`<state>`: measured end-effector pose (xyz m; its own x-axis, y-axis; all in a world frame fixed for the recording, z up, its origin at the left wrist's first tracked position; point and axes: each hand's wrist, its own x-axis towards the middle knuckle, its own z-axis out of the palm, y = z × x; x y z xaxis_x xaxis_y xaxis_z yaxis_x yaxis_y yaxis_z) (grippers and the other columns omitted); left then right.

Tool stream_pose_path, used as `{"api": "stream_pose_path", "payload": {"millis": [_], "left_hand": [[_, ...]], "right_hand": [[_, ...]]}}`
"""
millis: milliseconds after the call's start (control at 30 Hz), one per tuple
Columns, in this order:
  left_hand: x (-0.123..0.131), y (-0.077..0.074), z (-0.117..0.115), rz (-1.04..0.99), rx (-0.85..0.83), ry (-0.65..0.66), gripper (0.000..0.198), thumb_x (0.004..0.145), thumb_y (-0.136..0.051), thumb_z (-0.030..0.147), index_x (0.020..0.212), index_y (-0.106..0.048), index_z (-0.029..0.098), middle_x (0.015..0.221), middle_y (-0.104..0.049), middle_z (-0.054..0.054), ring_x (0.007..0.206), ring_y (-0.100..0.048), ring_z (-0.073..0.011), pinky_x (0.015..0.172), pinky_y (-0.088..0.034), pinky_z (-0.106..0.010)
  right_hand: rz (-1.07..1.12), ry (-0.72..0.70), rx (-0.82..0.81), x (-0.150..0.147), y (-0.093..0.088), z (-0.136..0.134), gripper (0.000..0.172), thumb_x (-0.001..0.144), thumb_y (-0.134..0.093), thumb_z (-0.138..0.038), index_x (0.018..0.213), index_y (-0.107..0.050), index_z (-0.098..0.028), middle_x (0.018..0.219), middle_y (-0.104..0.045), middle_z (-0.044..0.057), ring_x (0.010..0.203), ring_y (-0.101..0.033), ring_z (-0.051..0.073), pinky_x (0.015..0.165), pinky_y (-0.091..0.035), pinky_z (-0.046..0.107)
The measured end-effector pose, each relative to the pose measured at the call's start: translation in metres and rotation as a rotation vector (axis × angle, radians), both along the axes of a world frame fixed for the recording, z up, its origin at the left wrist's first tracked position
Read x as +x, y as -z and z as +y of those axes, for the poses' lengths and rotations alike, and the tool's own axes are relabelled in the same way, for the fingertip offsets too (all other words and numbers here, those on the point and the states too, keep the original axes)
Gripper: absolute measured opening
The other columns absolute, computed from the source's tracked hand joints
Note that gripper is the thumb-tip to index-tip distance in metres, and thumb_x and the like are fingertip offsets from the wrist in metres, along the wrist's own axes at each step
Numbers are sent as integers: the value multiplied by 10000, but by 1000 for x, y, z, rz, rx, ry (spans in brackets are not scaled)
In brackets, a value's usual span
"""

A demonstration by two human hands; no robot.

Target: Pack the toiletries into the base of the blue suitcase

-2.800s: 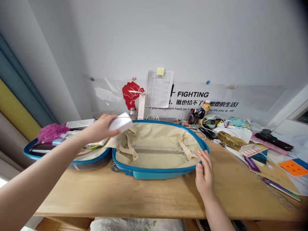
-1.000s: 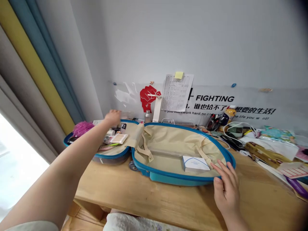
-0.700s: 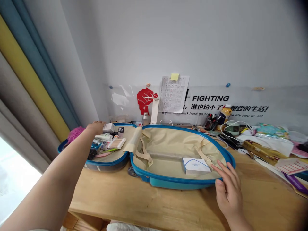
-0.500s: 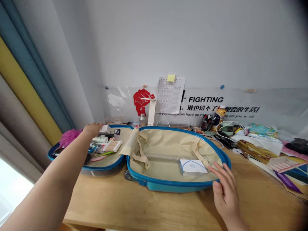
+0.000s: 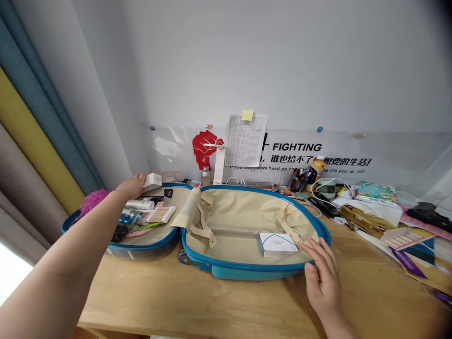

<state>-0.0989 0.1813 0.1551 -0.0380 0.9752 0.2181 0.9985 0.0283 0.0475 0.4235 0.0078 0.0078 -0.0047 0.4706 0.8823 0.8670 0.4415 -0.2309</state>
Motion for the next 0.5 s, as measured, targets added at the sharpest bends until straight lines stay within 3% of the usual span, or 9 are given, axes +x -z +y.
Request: {"api": "stream_pose_path", "payload": {"millis": [133, 233, 333, 400, 500], "left_hand": [[23, -26, -4, 113, -23, 85, 538, 897, -384, 330, 1367, -356, 71, 1284, -518, -177, 1141, -535, -303, 970, -398, -393], [61, -51, -15, 187, 54, 236, 610, 889, -408, 427, 1412, -330, 123, 1291, -519, -149, 1119, -536, -311, 952, -416, -427], [111, -68, -30, -1, 129, 461, 668, 813, -526, 467, 1392, -379, 168, 1256, -556, -110, 1074, -563, -267, 928, -443, -372], [147, -70, -40, -201, 77, 691, 671, 786, -570, 457, 1373, -398, 183, 1248, -573, -95, 1059, -574, -232, 907, -457, -329], [194, -57, -51, -392, -68, 951, 661, 785, -591, 434, 1363, -394, 182, 1256, -571, -107, 1050, -574, -212, 828, -485, -296]], "right_hand": [[7, 7, -4, -1, 0, 0, 347, 936, -368, -318, 1175, -596, -210, 1267, -599, 119, 1332, -413, 321, 1024, -389, 550], [22, 1, 1, -2, 1, 0, 342, 935, -375, -321, 1163, -606, -211, 1254, -606, 119, 1331, -412, 321, 1029, -382, 557], [27, -2, 0, -2, 0, 0, 343, 936, -376, -319, 1161, -609, -207, 1247, -609, 122, 1327, -416, 324, 1030, -379, 564], [20, 1, -2, -2, 0, 0, 347, 937, -371, -318, 1165, -607, -207, 1250, -607, 121, 1327, -417, 324, 1028, -381, 561], [15, -2, -4, -3, -2, -1, 342, 937, -374, -307, 1169, -605, -209, 1263, -601, 119, 1327, -416, 322, 1024, -388, 552]]}}
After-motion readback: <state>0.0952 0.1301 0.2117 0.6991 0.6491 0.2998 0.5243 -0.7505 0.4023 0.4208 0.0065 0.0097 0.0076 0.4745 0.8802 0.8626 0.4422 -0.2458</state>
